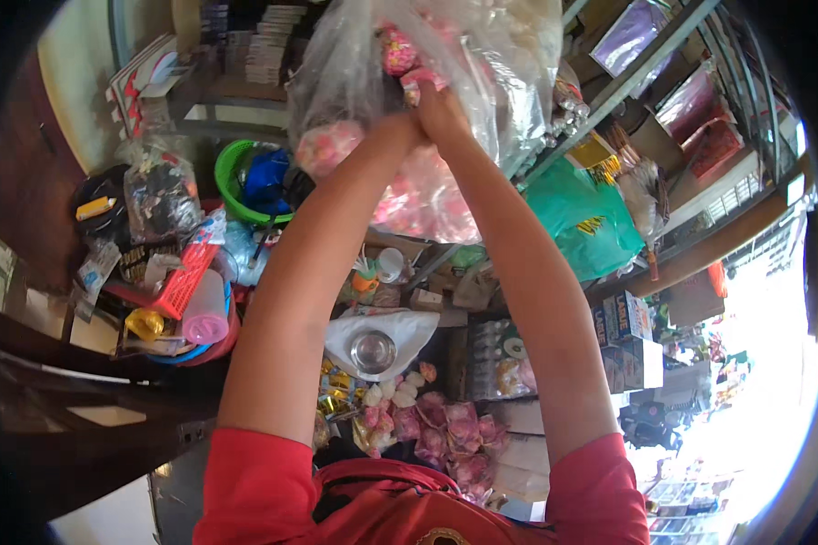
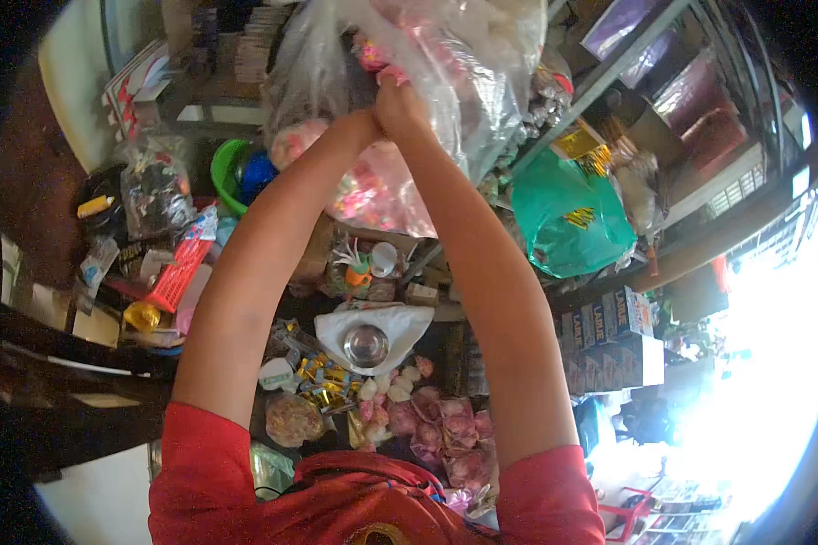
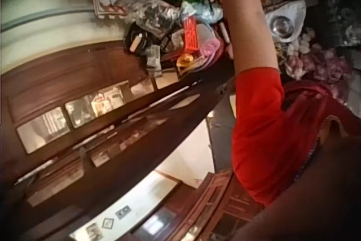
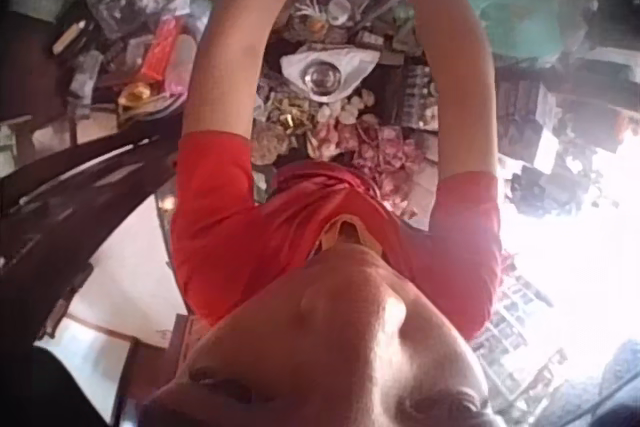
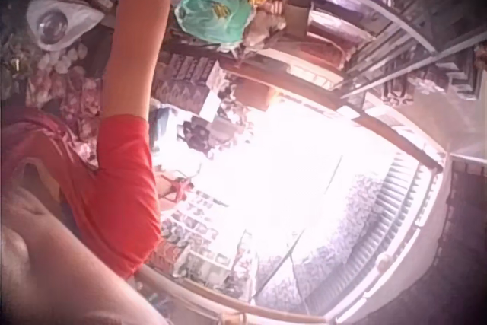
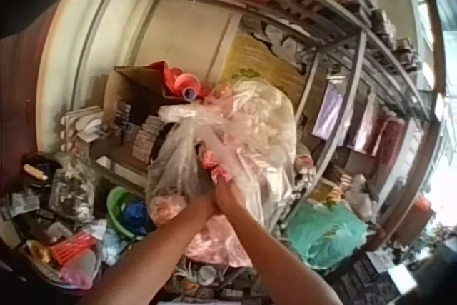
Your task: Sort and pack small bags of colorful candy or snacks into a larger pink plastic bag in a storage area.
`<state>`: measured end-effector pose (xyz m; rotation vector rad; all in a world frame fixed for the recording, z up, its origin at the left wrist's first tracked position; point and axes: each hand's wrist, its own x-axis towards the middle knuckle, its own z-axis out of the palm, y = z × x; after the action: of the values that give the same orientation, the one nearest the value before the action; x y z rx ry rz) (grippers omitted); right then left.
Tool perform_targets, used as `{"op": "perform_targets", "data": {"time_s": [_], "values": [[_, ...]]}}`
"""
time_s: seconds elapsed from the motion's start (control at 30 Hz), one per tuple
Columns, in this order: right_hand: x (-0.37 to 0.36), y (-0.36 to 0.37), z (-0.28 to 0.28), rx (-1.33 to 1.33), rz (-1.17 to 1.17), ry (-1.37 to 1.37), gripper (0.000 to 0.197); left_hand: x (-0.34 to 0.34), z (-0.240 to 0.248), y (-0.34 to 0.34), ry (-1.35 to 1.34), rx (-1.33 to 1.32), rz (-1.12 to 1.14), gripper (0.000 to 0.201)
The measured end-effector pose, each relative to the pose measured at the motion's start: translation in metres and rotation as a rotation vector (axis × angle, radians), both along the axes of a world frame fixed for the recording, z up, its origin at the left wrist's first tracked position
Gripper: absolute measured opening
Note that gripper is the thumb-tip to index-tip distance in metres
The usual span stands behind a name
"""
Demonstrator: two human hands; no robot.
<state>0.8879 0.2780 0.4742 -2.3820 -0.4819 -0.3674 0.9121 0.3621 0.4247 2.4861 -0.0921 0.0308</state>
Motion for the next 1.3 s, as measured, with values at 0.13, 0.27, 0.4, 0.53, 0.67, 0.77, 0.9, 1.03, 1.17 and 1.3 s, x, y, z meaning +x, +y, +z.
{"op": "perform_targets", "data": {"time_s": [0.13,0.27,0.4,0.53,0.67,0.77,0.9,1.03,1.17,1.3], "values": [[0.043,-0.012,0.020,0.114,-0.021,0.059,0.059,0.021,-0.012,-0.015,-0.146,0.110,-0.093,0.051],[0.087,-0.059,0.039,-0.260,0.054,0.263,0.047,-0.005,0.014,-0.021,-0.047,0.068,-0.175,0.069],[0.115,-0.068,0.037,-0.746,-0.083,-0.237,0.035,-0.020,0.052,-0.022,0.122,0.094,-0.097,0.085],[0.129,-0.060,0.028,-0.740,0.071,-0.900,0.047,-0.015,0.051,-0.018,0.128,0.071,-0.197,0.087],[0.129,-0.061,0.021,-0.729,0.190,-0.778,0.052,-0.004,0.032,-0.016,-0.008,0.023,-0.053,0.086],[0.127,-0.062,0.026,-0.727,0.171,-0.603,0.052,-0.005,0.024,-0.011,-0.160,-0.032,0.118,0.086],[0.131,-0.060,0.052,-0.625,0.016,-0.498,0.052,-0.024,0.031,-0.006,-0.680,-0.073,0.249,0.078],[0.128,-0.058,0.070,-0.511,0.008,-0.412,0.052,-0.052,0.055,-0.014,-0.968,-0.095,0.238,0.072],[0.111,-0.056,0.079,-0.408,0.098,-0.340,0.052,-0.084,0.071,-0.016,-1.121,0.131,0.179,0.066],[0.084,-0.052,0.084,-0.252,0.202,-0.236,0.052,-0.100,0.076,-0.003,-1.155,0.045,0.091,0.061]]}}
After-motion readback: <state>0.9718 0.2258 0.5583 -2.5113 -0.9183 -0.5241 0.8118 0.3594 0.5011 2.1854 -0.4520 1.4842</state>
